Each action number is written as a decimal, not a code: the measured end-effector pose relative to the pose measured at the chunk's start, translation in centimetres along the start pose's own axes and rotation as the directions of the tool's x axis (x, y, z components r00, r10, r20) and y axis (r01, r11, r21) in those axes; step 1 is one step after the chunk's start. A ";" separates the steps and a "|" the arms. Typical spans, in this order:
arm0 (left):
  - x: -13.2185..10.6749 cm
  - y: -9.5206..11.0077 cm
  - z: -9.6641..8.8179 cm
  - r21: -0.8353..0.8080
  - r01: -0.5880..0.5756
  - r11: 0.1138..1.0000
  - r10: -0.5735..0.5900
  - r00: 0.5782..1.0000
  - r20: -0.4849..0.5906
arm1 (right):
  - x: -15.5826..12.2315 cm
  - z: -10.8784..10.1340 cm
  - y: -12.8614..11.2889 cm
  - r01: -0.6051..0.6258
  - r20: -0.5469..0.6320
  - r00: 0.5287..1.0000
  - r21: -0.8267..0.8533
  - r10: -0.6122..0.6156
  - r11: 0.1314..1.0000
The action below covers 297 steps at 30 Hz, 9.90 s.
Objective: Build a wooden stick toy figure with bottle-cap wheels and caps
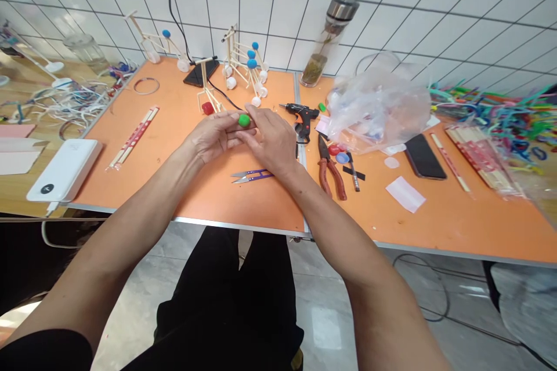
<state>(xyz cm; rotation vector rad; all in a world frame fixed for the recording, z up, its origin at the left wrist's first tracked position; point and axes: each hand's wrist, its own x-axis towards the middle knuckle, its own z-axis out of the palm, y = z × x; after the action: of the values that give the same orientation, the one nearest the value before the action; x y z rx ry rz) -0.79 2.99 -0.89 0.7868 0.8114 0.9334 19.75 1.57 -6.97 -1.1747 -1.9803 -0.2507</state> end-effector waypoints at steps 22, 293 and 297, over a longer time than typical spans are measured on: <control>0.1 -0.3 -0.4 0.015 -0.033 0.999 0.033 0.999 0.016 | 0.3 -0.2 -0.5 -0.086 -0.038 0.995 0.110 0.091 0.990; -0.9 -0.9 1.8 -0.078 0.119 0.990 -0.122 0.992 -0.029 | 0.6 0.5 -2.1 -0.170 -0.148 0.954 0.457 0.263 0.873; -1.1 -0.8 2.0 -0.101 0.122 0.987 -0.126 0.992 -0.033 | 0.6 0.5 -2.0 -0.123 -0.173 0.957 0.484 0.232 0.867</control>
<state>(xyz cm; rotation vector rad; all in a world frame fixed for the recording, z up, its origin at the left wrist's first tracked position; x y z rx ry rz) 0.83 1.23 -0.30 0.6264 0.8322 0.8737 17.69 1.15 -6.40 -0.9529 -1.5959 0.1818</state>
